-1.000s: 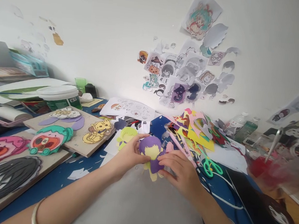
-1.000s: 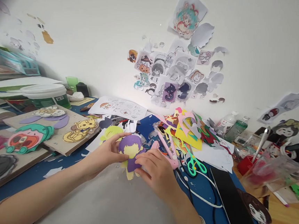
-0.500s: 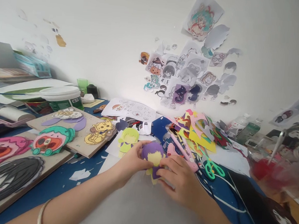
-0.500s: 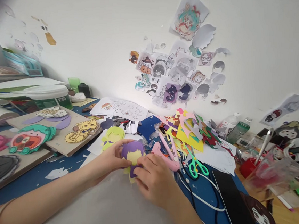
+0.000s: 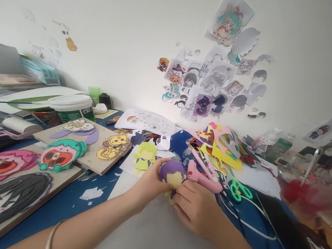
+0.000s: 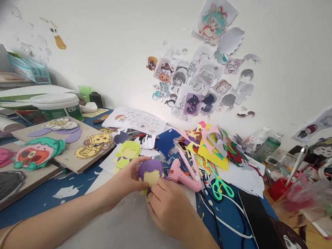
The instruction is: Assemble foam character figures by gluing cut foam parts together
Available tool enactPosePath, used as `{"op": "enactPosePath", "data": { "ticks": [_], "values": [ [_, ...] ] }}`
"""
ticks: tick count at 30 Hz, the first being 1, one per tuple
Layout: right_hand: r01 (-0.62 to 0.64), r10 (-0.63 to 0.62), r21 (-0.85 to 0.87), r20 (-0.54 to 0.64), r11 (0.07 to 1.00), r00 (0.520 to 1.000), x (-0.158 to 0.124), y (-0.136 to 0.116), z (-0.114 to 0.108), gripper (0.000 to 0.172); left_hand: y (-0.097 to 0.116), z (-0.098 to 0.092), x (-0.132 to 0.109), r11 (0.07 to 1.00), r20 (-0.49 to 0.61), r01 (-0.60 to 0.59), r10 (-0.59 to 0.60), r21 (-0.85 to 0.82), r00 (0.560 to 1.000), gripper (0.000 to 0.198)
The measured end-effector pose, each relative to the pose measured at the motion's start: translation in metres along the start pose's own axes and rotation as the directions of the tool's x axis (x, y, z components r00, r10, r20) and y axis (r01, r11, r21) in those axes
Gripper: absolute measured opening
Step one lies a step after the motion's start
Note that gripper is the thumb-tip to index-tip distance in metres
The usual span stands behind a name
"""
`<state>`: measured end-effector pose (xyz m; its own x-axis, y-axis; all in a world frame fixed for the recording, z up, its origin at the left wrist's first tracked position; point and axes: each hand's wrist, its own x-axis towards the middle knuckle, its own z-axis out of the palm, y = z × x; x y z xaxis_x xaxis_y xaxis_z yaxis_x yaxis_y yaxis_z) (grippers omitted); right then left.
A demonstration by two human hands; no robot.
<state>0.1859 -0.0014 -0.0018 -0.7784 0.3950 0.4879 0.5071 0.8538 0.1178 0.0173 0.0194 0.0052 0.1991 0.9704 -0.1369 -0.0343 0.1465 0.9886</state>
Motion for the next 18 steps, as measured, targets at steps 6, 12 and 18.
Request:
{"op": "enactPosePath", "data": {
  "ticks": [6,12,18],
  "values": [
    [-0.094,0.21,0.446,-0.218,0.89,0.953,-0.001,-0.003,-0.014,0.015,0.002,-0.005,0.003,0.997,-0.076,-0.039,0.044,0.066,0.996,0.066],
    [-0.257,0.253,0.528,0.081,0.81,0.964,0.001,-0.008,-0.006,0.015,0.006,0.001,-0.004,0.996,-0.01,-0.085,0.085,0.031,0.996,0.064],
    [-0.287,0.306,0.608,0.076,0.74,0.949,0.002,-0.008,-0.008,0.019,0.007,-0.003,-0.003,0.968,0.009,-0.193,0.194,0.159,0.981,0.062]
  ]
}}
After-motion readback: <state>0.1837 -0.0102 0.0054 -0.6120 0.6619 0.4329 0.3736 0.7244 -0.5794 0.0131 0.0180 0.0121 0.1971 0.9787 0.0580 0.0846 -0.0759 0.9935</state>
